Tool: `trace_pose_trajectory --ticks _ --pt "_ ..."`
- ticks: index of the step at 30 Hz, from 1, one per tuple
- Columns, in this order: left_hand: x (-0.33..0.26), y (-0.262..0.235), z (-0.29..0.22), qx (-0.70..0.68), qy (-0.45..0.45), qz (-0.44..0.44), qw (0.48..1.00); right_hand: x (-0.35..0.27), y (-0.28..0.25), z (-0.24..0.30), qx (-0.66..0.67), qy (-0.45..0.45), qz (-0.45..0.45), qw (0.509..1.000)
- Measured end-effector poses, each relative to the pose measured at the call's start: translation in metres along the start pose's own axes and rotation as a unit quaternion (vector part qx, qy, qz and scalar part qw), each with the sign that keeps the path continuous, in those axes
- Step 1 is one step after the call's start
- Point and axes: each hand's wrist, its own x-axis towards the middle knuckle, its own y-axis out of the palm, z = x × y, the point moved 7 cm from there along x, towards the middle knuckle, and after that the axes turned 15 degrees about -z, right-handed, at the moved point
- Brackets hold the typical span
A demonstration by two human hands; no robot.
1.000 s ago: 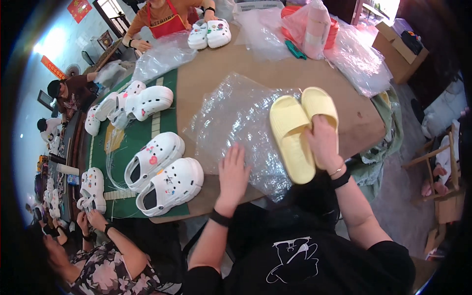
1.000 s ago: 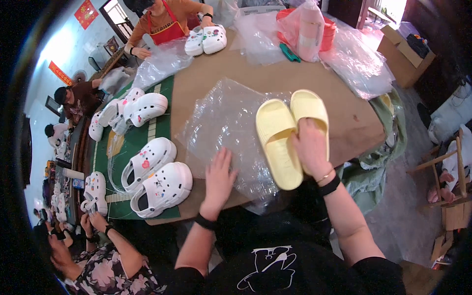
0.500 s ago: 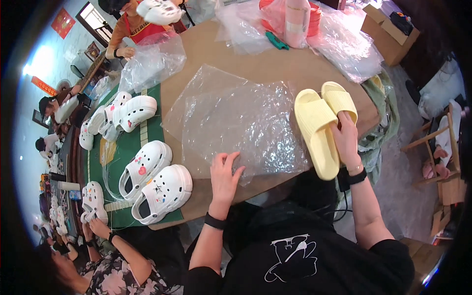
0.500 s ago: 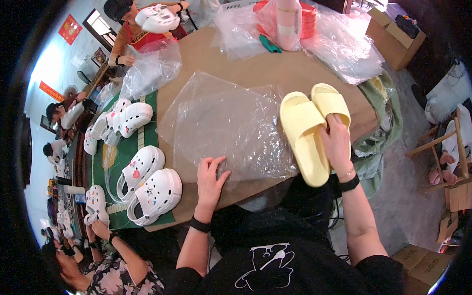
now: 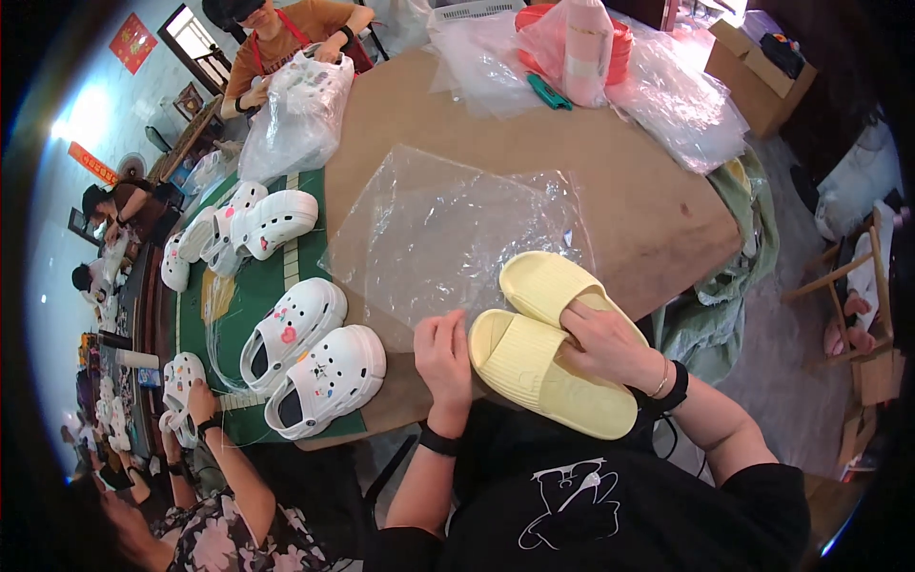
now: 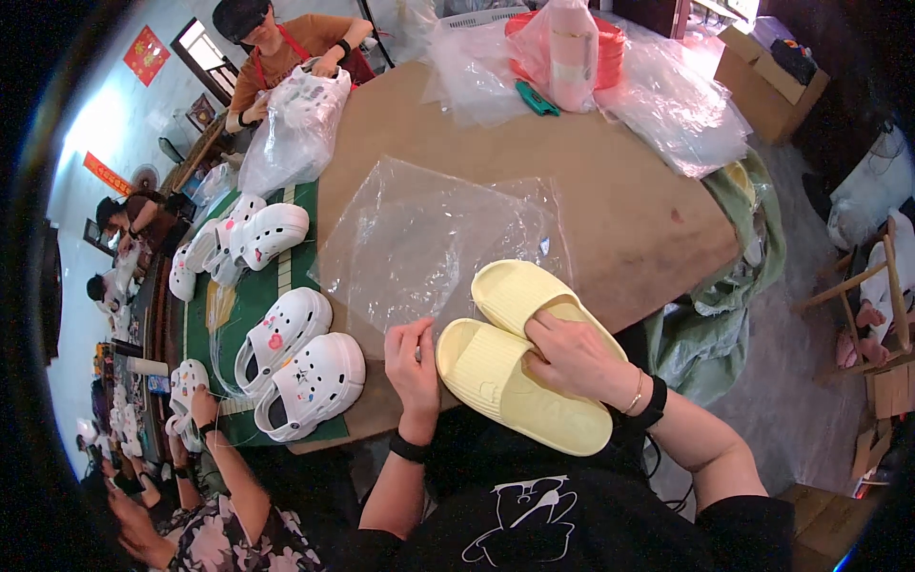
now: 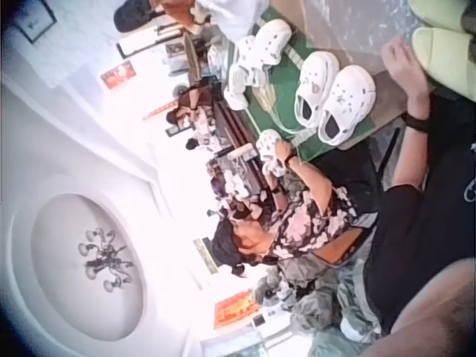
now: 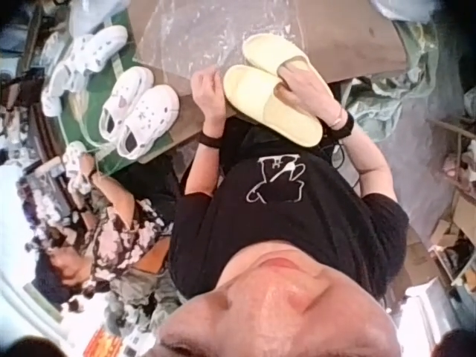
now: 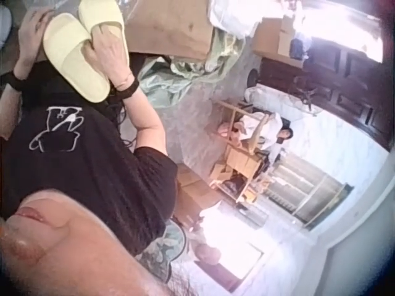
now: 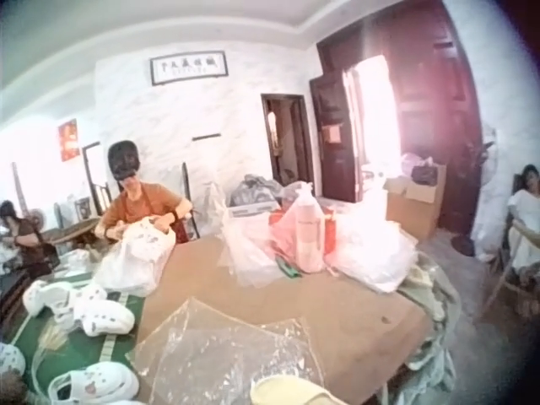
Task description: Packing yellow slides and white clogs into clear plastic bags.
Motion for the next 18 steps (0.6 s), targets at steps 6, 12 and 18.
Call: trace_pose_trajectory --ticks 6,12,18 --pt "-0.003 -0.013 -0.028 0.013 0.121 0.013 0.992 0.022 0.0 -0.007 -0.034 0.005 -0.018 0.999" --pt "0.005 -0.025 -0.068 -0.042 0.198 0.025 0.979 0.048 0.022 0.008 0.015 -0.008 -0.04 0.999" --pt "-0.006 -0.034 -0.081 -0.15 0.15 0.071 0.975 0.071 0.047 -0.001 0.018 0.054 -0.103 0.993"
